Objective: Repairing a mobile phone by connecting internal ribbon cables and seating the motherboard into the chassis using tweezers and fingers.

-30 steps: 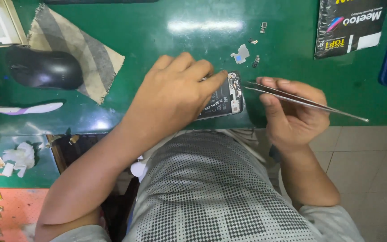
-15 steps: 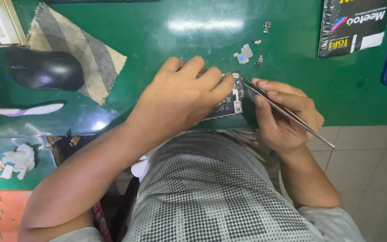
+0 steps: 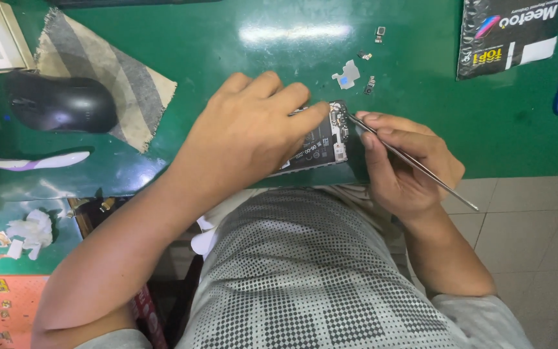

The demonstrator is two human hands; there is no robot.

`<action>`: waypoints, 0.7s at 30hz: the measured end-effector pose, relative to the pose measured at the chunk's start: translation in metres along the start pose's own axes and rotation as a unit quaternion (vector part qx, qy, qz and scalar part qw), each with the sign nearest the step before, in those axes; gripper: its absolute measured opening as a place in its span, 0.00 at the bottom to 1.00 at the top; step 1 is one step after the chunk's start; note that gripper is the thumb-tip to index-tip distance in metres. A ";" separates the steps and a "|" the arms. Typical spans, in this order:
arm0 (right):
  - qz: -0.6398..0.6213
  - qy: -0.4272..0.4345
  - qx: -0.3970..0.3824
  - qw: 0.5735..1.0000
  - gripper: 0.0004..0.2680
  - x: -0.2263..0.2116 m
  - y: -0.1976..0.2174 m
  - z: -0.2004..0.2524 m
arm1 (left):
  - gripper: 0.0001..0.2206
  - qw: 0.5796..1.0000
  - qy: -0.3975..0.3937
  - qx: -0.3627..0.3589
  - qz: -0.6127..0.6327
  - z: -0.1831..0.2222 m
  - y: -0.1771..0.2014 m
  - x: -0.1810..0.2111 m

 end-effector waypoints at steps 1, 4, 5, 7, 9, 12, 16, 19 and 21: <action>0.000 0.000 0.001 1.000 0.04 0.000 0.000 0.000 | 0.05 1.000 0.000 0.000 -0.001 0.001 -0.001 -0.001; -0.002 -0.001 0.000 1.000 0.04 0.000 0.001 -0.001 | 0.04 1.000 -0.003 -0.009 0.018 0.001 -0.003 -0.002; -0.004 0.000 0.001 1.000 0.04 0.000 0.001 -0.001 | 0.03 0.999 0.017 0.000 0.042 0.001 -0.002 -0.005; -0.006 0.002 0.002 1.000 0.04 0.000 0.001 0.000 | 0.05 0.997 0.037 0.009 0.066 0.000 -0.001 -0.006; -0.029 -0.011 0.009 0.999 0.04 0.004 0.002 0.002 | 0.06 0.987 0.128 -0.005 0.099 0.001 -0.008 -0.018; -0.019 -0.004 0.010 1.000 0.04 0.003 0.002 0.002 | 0.06 0.965 0.228 -0.031 0.123 0.002 -0.022 -0.027; -0.016 -0.006 0.005 1.000 0.04 0.002 0.001 0.001 | 0.08 0.949 0.278 -0.041 0.141 0.001 -0.024 -0.032; -0.019 -0.019 0.002 1.000 0.04 0.004 0.002 0.002 | 0.09 0.933 0.309 -0.072 0.170 0.003 -0.029 -0.035; -0.039 -0.014 -0.011 0.999 0.04 0.005 0.000 0.002 | 0.09 0.921 0.330 -0.088 0.188 0.005 -0.032 -0.038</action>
Point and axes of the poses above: each hand's wrist, its own z-axis away from the middle knuckle, its own y-axis out of the back of the hand, x = y × z, the point moved 10 cm from there along -z, towards the middle knuckle, and after that the axes turned 1 degree about -z, right-handed, at the moved point
